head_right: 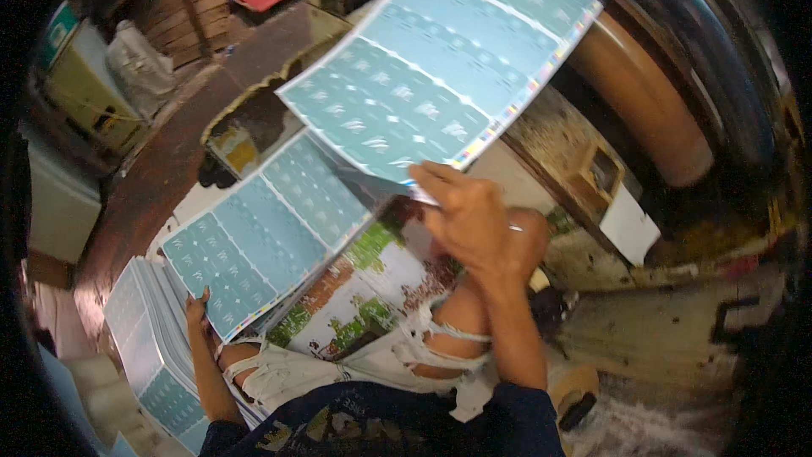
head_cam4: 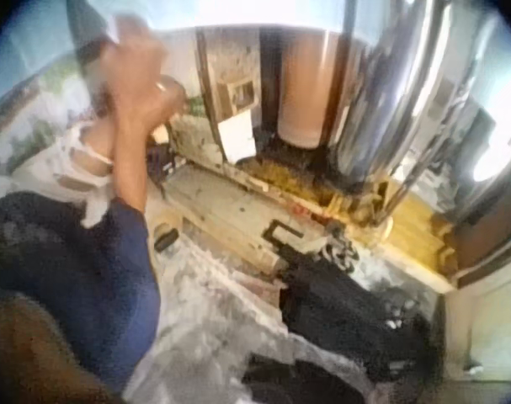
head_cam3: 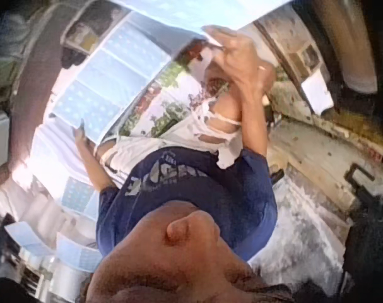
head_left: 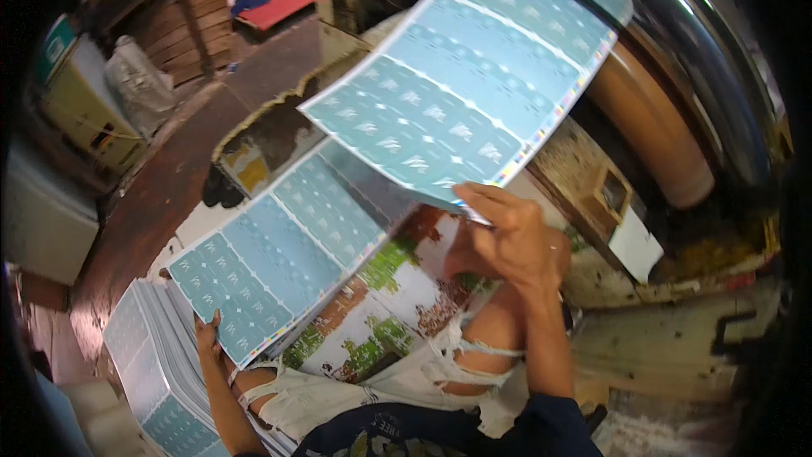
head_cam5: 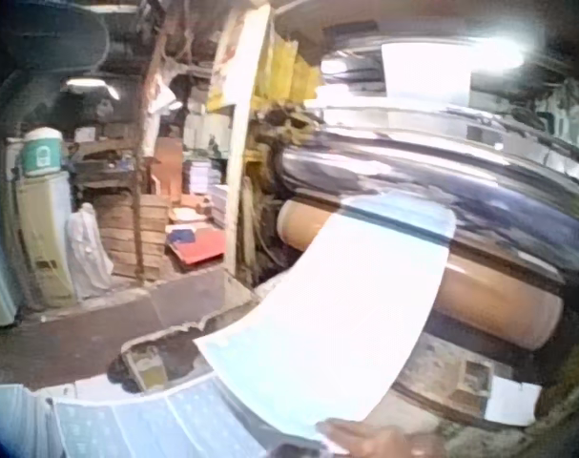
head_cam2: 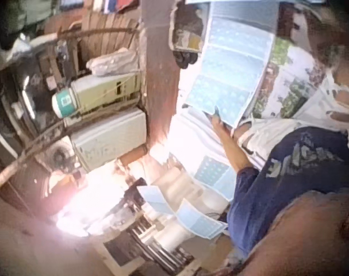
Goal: The person cuts printed paper sheets into smaller sections using a hand tool as they emerge from a printing press, then stacks the cut sheets on the floor.
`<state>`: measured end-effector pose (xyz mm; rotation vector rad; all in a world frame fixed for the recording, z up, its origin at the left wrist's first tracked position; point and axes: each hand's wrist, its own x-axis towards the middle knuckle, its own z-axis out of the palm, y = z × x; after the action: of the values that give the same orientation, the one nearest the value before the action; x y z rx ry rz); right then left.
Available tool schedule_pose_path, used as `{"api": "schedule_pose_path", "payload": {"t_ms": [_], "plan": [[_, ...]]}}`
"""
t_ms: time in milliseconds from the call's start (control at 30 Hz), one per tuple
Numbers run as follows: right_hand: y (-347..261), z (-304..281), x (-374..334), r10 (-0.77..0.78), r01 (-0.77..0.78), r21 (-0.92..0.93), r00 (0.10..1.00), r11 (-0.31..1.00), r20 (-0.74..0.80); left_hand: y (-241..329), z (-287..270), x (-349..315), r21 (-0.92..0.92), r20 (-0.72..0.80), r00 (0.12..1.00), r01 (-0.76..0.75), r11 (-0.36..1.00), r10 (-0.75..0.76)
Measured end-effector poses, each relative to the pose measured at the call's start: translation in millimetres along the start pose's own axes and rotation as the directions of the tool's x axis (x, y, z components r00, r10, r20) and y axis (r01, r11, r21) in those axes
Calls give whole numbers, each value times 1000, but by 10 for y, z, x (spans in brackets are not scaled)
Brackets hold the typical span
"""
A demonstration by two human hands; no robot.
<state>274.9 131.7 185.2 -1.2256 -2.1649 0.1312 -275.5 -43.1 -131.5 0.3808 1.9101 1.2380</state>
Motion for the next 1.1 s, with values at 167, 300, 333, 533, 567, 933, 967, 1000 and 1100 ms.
{"api": "schedule_pose_path", "payload": {"t_ms": [167, 300, 333, 533, 567, 933, 967, 1000, 1100], "plan": [[-284, 169, -159, 6, -4, -33, 997, 999, 71, -157, 32, 427, 244, -54, 998, 51, 968, -39], [-133, 52, -259, 33, -30, -37, 996, 999, 86, 124, 844, 118, 690, -49, 934, -225, 688, 354], [-156, 81, -273, 31, -29, -24, 996, 999, 87, 348, 1021, -59, 659, -5, 874, -362, 660, 485], [-298, 160, -412, 67, -71, 13, 979, 997, 194, 1976, 2929, -1537, -646, 731, 622, 495, 582, 282], [-326, 148, -429, 69, -73, 12, 979, 997, 192, 2172, 3118, -1741, -668, 737, 598, 574, 473, 315], [1204, -636, -2122, 803, -806, 398, 152, 439, -576, 2067, 2753, -1617, -473, 448, 871, 40, 880, 201], [1219, -628, -2375, 834, -872, 369, 77, 322, -546, 2052, 2636, -1619, -487, 445, 872, 48, 872, 201], [1278, -565, -2734, 859, -919, 324, 32, 226, -510, 2060, 2547, -1639, -498, 445, 872, 54, 865, 202], [1330, -389, -3155, 920, -931, 355, -60, 89, -387, 2130, 2369, -1693, -467, 400, 877, -53, 883, 265]]}}
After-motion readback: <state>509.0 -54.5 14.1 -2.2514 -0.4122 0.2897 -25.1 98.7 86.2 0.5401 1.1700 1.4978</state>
